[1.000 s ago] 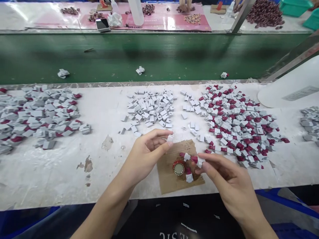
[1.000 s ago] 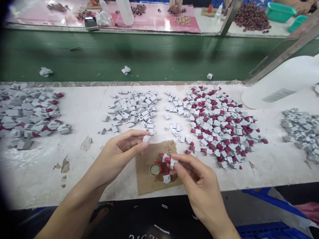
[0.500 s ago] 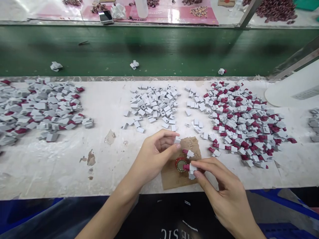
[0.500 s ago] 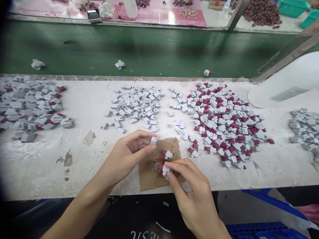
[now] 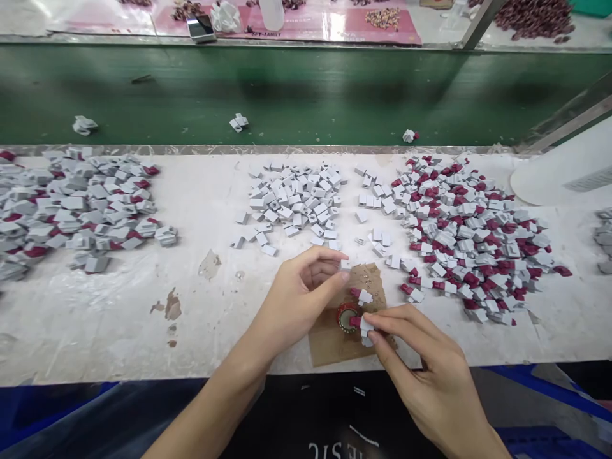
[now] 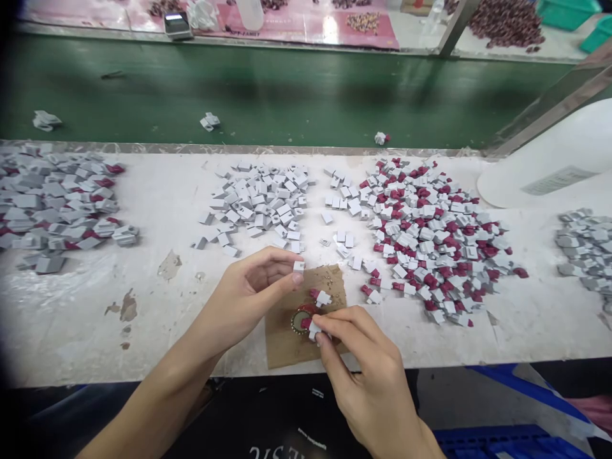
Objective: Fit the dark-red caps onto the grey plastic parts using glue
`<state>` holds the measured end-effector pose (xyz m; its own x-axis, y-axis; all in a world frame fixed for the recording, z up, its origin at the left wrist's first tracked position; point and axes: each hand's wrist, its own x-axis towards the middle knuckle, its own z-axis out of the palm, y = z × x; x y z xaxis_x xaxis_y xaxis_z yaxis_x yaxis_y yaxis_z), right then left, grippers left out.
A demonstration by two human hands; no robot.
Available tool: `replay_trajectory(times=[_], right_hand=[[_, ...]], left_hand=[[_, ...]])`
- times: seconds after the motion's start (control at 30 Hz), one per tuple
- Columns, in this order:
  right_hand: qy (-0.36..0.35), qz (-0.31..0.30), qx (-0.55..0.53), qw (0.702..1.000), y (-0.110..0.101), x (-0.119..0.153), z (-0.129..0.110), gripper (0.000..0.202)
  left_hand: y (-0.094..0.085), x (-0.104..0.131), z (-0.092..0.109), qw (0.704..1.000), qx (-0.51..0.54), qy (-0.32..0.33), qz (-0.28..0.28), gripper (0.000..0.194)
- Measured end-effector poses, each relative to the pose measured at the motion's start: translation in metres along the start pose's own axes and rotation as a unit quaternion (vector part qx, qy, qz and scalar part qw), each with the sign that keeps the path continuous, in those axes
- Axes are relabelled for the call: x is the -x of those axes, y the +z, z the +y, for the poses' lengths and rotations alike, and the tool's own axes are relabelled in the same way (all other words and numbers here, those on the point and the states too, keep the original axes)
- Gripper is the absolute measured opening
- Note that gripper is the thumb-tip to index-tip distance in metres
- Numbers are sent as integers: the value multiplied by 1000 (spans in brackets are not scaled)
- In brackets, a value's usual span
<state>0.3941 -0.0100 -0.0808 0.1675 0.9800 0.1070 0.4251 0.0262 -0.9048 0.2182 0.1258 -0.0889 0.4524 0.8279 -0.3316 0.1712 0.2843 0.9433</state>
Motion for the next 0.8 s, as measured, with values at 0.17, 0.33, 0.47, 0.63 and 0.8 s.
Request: replay_trajectory(times=[0.17, 0.33, 0.47, 0.63, 0.8], right_hand=[[52, 41, -62, 996, -13, -13, 2, 21], [131, 167, -282, 936, -29, -47, 11, 11], [151, 153, -383, 898, -30, -66, 13, 13], [162, 156, -391, 893, -28, -69, 14, 14], [169, 162, -368, 900, -26, -68, 17, 14]], left_hand=[[3, -8, 14, 1000, 14, 12, 0, 22], [16, -21, 35, 995, 87, -7, -47, 29], [28, -28, 44, 985, 145, -4, -94, 26], [35, -32, 42, 984, 146, -7, -102, 24], [36, -35, 39, 983, 142, 2, -112, 24]])
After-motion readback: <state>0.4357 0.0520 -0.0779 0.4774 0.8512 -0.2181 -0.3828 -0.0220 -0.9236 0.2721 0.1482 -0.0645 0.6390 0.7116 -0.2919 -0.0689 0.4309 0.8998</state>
